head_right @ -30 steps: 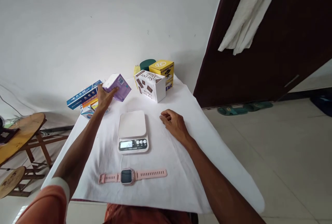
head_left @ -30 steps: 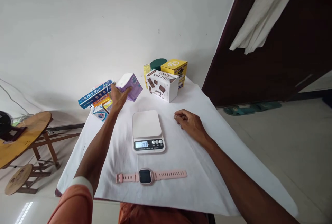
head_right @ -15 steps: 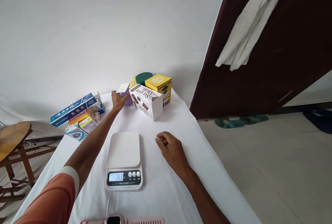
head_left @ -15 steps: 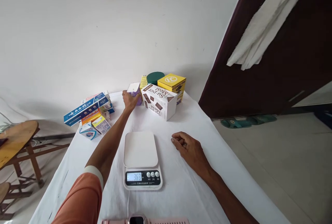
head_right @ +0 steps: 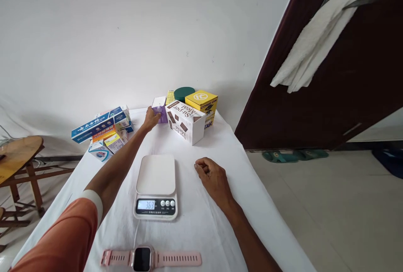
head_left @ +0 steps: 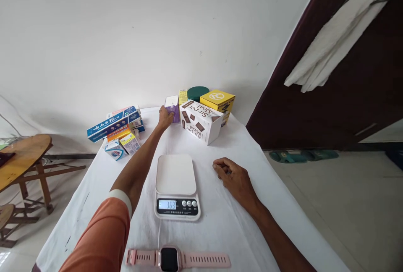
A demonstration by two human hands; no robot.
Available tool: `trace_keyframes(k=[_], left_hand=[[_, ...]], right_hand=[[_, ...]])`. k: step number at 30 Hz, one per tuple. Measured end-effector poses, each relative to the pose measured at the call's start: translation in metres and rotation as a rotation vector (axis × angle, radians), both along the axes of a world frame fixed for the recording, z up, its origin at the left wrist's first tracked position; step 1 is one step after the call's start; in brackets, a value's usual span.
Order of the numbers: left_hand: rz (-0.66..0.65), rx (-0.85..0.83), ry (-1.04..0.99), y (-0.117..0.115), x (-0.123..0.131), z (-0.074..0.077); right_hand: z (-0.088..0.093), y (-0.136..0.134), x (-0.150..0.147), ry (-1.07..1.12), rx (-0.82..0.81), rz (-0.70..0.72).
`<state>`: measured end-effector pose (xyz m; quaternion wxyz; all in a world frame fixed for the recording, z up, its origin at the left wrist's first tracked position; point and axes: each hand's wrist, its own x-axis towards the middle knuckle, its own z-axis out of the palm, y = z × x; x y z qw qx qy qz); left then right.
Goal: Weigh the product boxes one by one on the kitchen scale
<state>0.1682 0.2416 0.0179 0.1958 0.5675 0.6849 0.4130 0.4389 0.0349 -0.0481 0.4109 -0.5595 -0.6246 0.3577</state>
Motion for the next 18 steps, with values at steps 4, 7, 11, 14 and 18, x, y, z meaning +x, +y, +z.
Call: trace_keyframes(k=[4,7,11,14,18], left_hand=[[0.0,-0.038,-0.021,-0.019,0.0,0.01],[0.003,-0.028,-0.006,-0.046,0.003,0.014],[-0.116,0.042,0.031,-0.094,0.002,0.016],[-0.213,0.204,0.147,-0.128,-0.024,0.03],[-0.025,0.289,0.447,-0.151,-0.097,0.07]], right_hand=[[0.003,-0.003,0.0,0.034,-0.049,0.009],[0.003,-0.006,0.0,0.045,-0.043,0.011],[0.002,-0.007,-0.001,0.021,-0.03,0.02],[0.003,-0.008,-0.001,-0.003,-0.017,0.03],[0.006,-0.011,-0.003,-0.016,-0.003,0.021]])
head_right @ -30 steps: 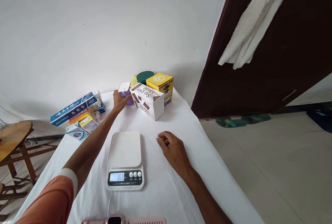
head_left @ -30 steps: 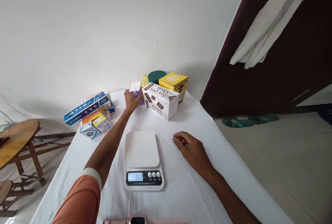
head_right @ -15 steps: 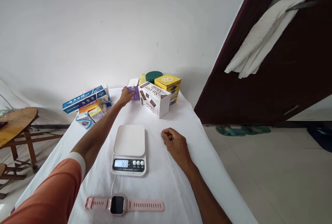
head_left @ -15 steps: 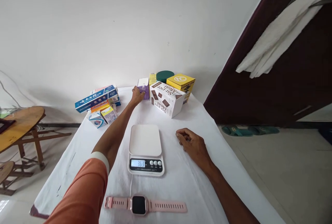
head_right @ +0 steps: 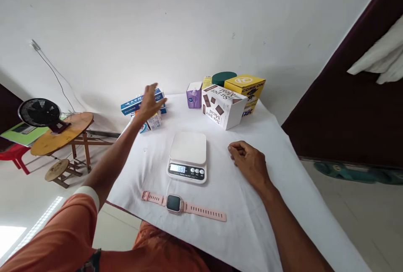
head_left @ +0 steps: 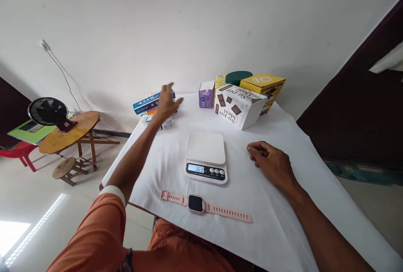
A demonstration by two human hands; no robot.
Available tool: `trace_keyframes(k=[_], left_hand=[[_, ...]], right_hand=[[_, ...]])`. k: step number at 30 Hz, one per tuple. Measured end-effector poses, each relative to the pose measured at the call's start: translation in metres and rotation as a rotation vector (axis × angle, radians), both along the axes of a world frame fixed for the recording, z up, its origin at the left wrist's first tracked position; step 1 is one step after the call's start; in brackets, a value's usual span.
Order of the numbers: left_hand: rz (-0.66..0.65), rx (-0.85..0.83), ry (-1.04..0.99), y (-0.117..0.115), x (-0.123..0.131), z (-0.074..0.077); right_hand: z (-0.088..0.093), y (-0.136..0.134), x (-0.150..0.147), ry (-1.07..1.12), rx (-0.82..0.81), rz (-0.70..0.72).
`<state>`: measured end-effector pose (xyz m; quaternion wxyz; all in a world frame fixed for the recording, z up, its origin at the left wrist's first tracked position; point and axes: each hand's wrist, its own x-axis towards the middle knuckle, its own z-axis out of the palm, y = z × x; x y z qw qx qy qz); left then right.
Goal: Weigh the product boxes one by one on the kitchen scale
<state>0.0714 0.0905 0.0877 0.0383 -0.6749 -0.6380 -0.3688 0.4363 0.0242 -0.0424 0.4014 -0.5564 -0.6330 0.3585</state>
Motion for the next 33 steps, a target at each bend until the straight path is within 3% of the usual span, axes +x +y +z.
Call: trace_keyframes(k=[3,5,9,12,15,19,21,23,25,29,33], left_hand=[[0.308,-0.2,0.165,-0.003,-0.059,0.023],[0.414,-0.418,0.252,-0.004,-0.089,0.028],[0.406,-0.509,0.262,-0.002,-0.12,0.022],[0.411,-0.475,0.269,-0.002,-0.126,0.017],[0.424,-0.412,0.241,-0.008,-0.125,0.024],[0.365,-0.266,0.22,-0.033,-0.11,0.05],[0.244,-0.206,0.241,-0.05,-0.093,0.06],[0.089,-0.204,0.252,-0.067,-0.067,0.061],[-0.062,-0.252,0.248,-0.082,-0.038,0.049],[-0.282,-0.365,0.251,-0.098,0.017,0.005],[-0.394,-0.458,0.268,-0.101,0.044,-0.026]], right_hand=[[0.004,-0.001,-0.001,0.012,0.0,-0.001],[0.007,-0.001,-0.001,0.024,0.001,0.005],[0.007,0.0,0.0,0.038,-0.003,0.002],[0.003,0.003,0.001,0.04,0.001,-0.011],[-0.001,0.004,0.001,0.04,-0.011,-0.017],[0.003,0.002,0.0,0.038,-0.021,-0.014],[0.006,0.001,0.0,0.036,-0.028,-0.015],[0.008,0.0,-0.001,0.046,-0.034,-0.017],[0.008,0.001,0.0,0.072,-0.032,-0.017],[0.004,0.002,0.001,0.131,-0.008,0.006],[0.001,0.005,0.001,0.153,0.003,0.017]])
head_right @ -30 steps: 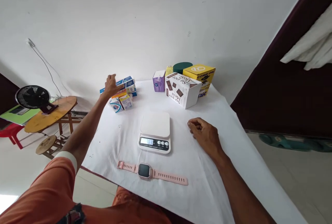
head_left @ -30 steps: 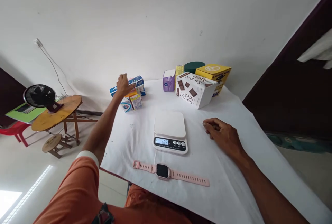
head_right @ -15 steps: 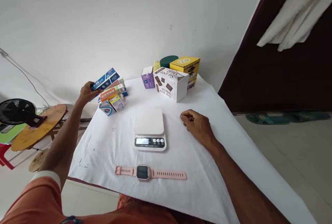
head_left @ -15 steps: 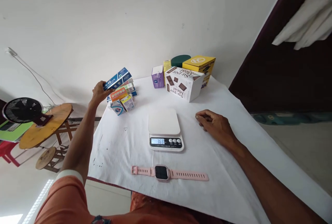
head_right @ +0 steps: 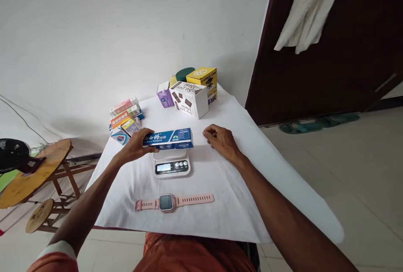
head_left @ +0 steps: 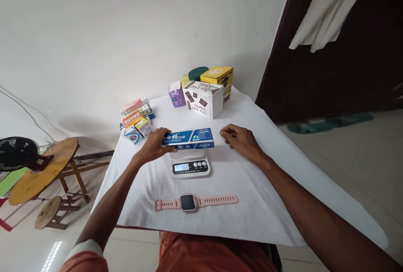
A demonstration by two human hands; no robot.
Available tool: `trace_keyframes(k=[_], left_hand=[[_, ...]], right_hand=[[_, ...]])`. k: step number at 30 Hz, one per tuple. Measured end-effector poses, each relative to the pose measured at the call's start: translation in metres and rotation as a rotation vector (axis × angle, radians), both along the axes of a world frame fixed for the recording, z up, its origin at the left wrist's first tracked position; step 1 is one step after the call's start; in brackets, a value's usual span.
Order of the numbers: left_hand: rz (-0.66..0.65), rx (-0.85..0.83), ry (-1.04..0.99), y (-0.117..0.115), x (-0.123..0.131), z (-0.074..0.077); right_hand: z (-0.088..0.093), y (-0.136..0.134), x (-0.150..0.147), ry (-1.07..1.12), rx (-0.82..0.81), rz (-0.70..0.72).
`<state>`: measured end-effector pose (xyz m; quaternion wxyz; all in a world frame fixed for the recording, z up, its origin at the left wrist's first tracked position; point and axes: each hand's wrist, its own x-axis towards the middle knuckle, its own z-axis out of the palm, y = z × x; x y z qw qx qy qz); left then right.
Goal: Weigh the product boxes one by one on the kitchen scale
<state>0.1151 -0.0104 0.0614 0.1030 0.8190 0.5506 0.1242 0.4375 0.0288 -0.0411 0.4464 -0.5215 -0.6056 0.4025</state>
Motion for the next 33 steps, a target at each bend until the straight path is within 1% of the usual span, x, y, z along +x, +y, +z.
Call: trace_keyframes(k=[2,4,8,11,15,19,22,26,28,31,33], left_hand=[[-0.007,-0.029,0.015,0.001,0.003,-0.006],[0.007,-0.048,0.033,0.002,0.002,-0.009],[0.037,-0.049,0.056,0.003,0.0,-0.013],[0.048,-0.07,0.072,0.001,0.001,-0.012],[0.041,-0.099,0.046,-0.004,-0.003,-0.004],[0.04,-0.056,0.012,-0.005,-0.007,0.005],[0.013,-0.042,0.038,-0.002,-0.003,0.006],[-0.055,-0.079,0.109,0.006,0.005,0.002],[-0.102,-0.096,0.136,0.011,0.008,0.004],[-0.179,-0.072,0.143,0.023,0.015,0.014],[-0.207,-0.033,0.137,0.038,0.025,0.023]], right_hand=[[0.0,0.001,0.0,-0.001,0.002,0.003],[0.001,0.001,0.0,-0.006,0.005,0.005],[0.002,-0.001,0.0,-0.014,-0.003,-0.006],[0.003,-0.002,0.0,-0.011,-0.013,-0.012],[0.005,-0.005,0.0,-0.014,-0.006,-0.008],[0.005,-0.004,0.0,-0.008,-0.009,-0.011],[0.005,-0.003,0.0,-0.004,-0.006,-0.007],[0.005,-0.003,0.0,-0.004,-0.009,-0.007],[0.006,-0.004,0.0,0.012,-0.014,-0.01],[0.005,-0.003,0.0,0.087,-0.023,-0.034],[0.004,-0.001,0.001,0.155,-0.022,-0.099]])
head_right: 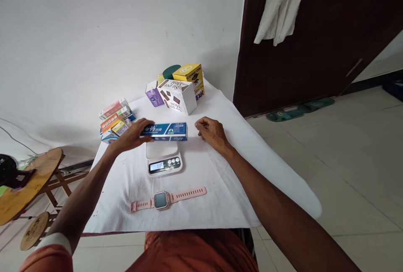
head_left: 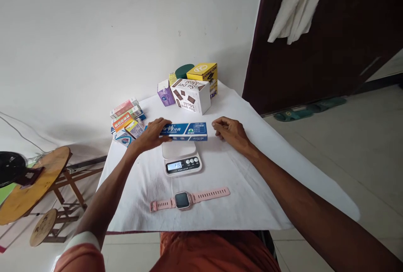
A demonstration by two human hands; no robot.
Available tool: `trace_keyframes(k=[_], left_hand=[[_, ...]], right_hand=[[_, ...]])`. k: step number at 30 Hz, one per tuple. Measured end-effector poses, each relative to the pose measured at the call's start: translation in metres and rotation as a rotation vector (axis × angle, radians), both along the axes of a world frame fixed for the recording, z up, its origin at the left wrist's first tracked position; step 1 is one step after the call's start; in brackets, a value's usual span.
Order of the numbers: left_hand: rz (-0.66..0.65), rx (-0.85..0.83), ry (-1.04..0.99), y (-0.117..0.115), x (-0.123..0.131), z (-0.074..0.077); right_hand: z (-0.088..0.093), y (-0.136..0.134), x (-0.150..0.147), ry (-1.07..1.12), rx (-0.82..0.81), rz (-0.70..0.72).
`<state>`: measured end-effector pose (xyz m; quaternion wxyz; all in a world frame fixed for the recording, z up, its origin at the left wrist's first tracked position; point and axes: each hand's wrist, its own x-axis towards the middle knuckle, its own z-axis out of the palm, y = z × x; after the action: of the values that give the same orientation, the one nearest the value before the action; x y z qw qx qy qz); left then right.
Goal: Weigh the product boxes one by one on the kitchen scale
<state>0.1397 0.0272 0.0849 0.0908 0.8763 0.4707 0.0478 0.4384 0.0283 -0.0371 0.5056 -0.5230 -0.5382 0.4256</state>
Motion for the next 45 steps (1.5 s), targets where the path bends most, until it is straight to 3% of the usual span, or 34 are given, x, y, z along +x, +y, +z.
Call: trace_keyframes(k=[3,5,8,11,18,29,33,37,41,45], left_hand=[[-0.012,0.052,-0.022,0.034,0.021,0.008],[-0.019,0.056,-0.027,0.06,0.035,0.005],[-0.023,0.033,-0.008,0.094,0.052,-0.01],[-0.024,0.009,0.013,0.114,0.059,-0.03],[-0.002,0.005,0.026,0.123,0.061,-0.062],[0.073,0.13,-0.082,0.113,0.06,-0.075],[0.05,0.208,-0.21,0.088,0.032,-0.07],[0.105,0.351,-0.3,0.053,-0.019,-0.059],[0.412,0.484,-0.266,0.023,-0.082,-0.046],[0.807,0.444,-0.109,-0.001,-0.131,-0.045]], right_hand=[[-0.002,0.005,0.004,0.117,0.011,-0.158],[-0.004,0.007,0.006,0.192,0.018,-0.24],[-0.006,0.01,0.009,0.237,0.018,-0.283],[-0.009,0.011,0.009,0.208,0.023,-0.281],[-0.008,0.009,0.008,0.025,0.042,-0.257],[0.006,-0.001,0.006,-0.195,0.032,-0.162],[0.005,-0.003,0.006,-0.208,0.005,-0.162],[0.001,-0.002,0.005,-0.232,-0.028,-0.182],[0.0,-0.003,0.005,-0.283,-0.052,-0.215],[0.001,-0.005,0.004,-0.29,-0.066,-0.233]])
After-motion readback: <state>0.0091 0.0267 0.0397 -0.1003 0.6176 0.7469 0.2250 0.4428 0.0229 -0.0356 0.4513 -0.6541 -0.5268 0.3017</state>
